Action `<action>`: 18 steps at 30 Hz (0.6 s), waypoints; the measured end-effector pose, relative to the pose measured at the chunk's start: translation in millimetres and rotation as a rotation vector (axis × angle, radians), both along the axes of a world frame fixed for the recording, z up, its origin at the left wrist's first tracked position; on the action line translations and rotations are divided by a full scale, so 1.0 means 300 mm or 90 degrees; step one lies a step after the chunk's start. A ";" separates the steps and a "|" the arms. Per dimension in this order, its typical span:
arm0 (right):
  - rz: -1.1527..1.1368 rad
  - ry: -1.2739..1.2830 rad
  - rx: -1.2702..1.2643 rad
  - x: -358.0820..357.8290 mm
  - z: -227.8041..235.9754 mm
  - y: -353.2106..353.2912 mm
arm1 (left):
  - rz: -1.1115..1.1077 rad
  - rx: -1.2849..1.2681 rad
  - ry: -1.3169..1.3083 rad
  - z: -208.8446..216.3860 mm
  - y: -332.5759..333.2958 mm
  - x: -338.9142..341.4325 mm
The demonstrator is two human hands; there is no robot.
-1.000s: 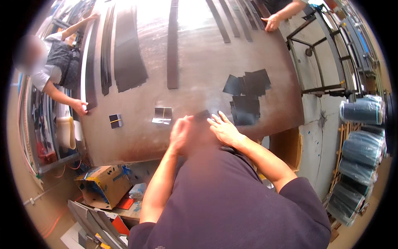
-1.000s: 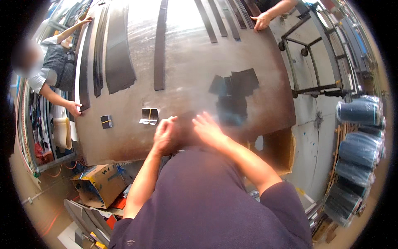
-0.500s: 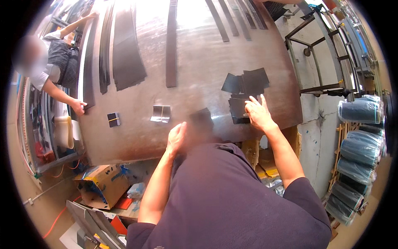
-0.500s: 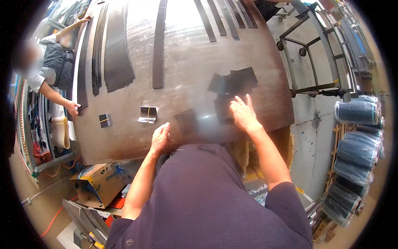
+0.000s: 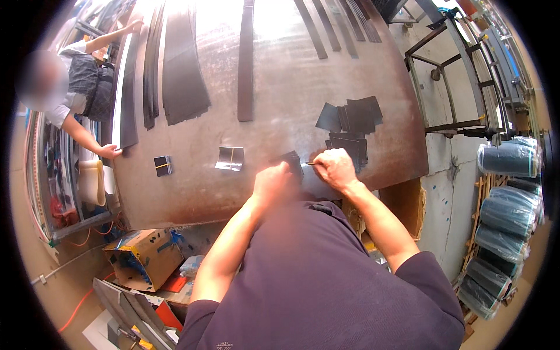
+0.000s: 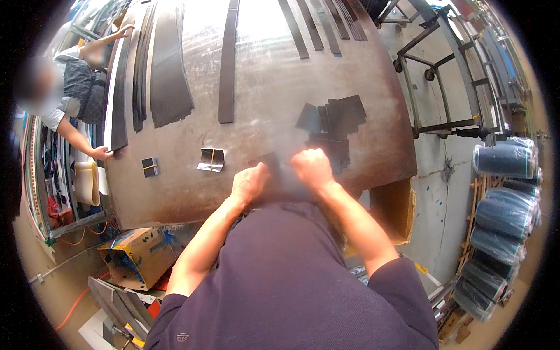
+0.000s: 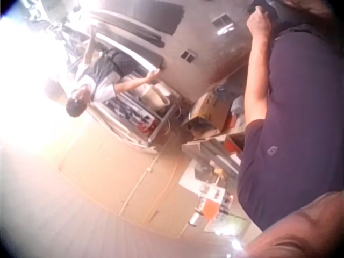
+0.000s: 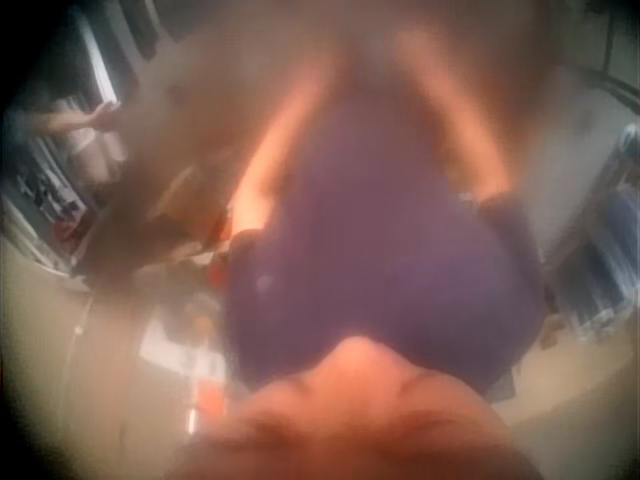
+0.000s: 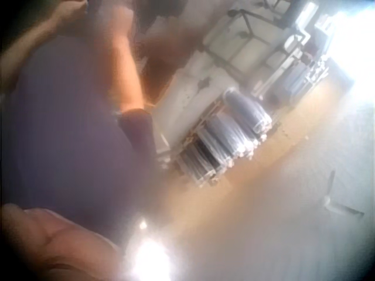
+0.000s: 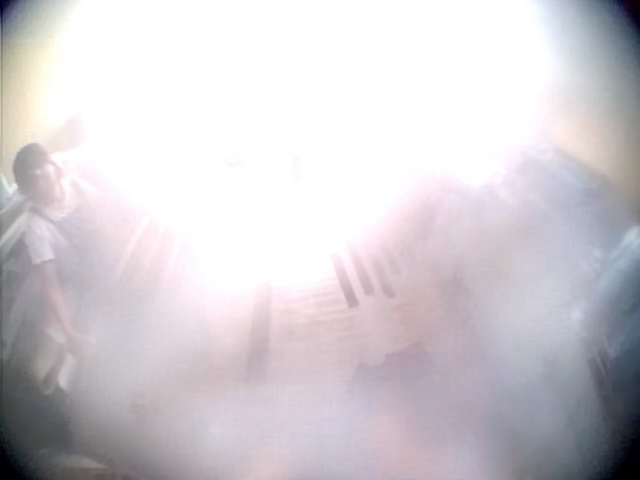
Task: The person rubs small dark rectangular pieces on a large metal table using both hands. They repeatedly pick up and place down the pieces while rubbing them against the surface. Other people are visible working nearby.
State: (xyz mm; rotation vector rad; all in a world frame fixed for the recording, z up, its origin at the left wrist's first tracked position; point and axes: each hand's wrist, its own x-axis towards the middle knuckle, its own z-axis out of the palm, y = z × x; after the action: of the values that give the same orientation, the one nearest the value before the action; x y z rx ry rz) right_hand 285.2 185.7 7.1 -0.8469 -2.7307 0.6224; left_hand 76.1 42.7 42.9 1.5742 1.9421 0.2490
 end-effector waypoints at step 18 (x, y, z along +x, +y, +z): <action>0.180 -0.055 0.094 -0.104 -0.096 -0.079 | 0.043 0.061 -0.082 -0.215 -0.067 -0.004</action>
State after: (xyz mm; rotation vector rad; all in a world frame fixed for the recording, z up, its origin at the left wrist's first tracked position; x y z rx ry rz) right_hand 253.9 161.9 -21.8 -0.4683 -2.9584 0.4336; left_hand 74.8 22.5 -21.5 1.5150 1.9103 0.4668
